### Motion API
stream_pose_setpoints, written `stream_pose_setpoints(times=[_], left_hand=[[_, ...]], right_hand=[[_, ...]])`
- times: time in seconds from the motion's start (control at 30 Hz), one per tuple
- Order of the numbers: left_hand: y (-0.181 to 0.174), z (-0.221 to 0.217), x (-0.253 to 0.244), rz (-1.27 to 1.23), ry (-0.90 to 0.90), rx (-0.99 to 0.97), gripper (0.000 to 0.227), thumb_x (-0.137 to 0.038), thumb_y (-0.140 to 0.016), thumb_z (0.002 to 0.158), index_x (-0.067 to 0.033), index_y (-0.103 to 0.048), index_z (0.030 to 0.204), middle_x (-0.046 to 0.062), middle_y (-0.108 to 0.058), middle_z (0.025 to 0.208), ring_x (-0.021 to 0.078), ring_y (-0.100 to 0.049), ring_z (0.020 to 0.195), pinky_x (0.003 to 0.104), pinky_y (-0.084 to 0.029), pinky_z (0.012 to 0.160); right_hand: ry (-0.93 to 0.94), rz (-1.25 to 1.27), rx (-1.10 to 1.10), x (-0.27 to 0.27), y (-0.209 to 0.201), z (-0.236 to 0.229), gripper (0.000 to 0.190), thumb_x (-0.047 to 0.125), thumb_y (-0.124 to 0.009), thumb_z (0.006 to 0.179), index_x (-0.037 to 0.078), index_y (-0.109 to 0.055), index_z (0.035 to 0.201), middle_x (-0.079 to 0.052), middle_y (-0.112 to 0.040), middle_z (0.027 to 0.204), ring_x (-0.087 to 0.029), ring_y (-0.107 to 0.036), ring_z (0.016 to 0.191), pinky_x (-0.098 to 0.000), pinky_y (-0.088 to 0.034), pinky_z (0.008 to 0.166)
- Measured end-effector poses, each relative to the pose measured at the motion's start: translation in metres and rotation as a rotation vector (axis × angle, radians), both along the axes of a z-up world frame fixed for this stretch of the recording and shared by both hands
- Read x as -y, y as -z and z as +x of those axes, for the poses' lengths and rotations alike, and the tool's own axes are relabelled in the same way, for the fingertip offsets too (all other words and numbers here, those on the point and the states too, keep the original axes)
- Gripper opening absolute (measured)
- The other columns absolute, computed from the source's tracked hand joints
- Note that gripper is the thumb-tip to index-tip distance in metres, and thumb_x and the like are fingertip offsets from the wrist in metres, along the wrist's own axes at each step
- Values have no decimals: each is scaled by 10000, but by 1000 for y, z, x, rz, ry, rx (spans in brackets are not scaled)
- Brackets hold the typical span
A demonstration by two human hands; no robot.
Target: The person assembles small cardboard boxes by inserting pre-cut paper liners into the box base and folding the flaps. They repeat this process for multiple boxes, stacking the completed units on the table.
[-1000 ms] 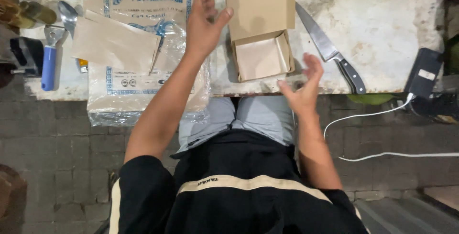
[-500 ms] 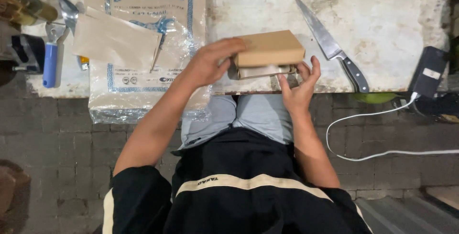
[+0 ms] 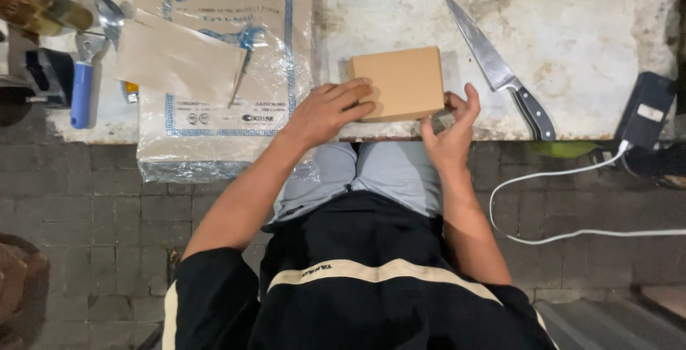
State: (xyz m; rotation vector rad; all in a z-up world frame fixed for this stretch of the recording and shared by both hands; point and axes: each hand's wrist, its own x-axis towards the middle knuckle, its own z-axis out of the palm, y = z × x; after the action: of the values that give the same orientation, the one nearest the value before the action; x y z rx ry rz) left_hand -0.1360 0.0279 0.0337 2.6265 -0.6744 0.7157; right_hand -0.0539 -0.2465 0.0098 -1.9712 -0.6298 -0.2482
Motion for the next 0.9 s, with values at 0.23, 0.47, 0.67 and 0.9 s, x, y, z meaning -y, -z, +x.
stream_pose_setpoints(times=[0.23, 0.47, 0.67, 0.9], left_hand=[[-13, -10, 9, -35, -34, 44, 248, -196, -483, 991, -191, -631, 1190, 67, -617, 1260, 236, -532, 1282, 357, -468, 910], [-11, -12, 61, 30, -215, 138, 414, -214, -650, 861, -165, -604, 1270, 131, -601, 1311, 333, -499, 1334, 632, -339, 1064], [-30, -4, 78, 132, -353, -75, 1031, -362, -963, 565, -133, -447, 1429, 187, -466, 1420, 503, -370, 1361, 748, -306, 1058], [-51, 14, 28, 62, -302, 152, 479, -164, -685, 880, -148, -533, 1334, 139, -546, 1289, 473, -507, 1236, 646, -429, 966]], right_hand=[[-112, -150, 92, 5, -22, -7, 438, 208, -545, 939, 18, -445, 1321, -184, -400, 1332, -401, -424, 1297, -515, -391, 1052], [-20, -83, -151, 12, -3, -4, 441, 246, -504, 1050, 53, -378, 1426, -218, -523, 1363, -410, -538, 1233, -521, -428, 998], [-48, 204, -562, -14, -29, -13, 343, 156, -540, 992, 31, -510, 1310, -136, -555, 1210, -244, -561, 1086, -430, -490, 922], [-161, 715, -821, -14, -36, -12, 386, 78, -524, 924, 70, -469, 1305, -80, -562, 1219, -197, -646, 1016, -380, -579, 914]])
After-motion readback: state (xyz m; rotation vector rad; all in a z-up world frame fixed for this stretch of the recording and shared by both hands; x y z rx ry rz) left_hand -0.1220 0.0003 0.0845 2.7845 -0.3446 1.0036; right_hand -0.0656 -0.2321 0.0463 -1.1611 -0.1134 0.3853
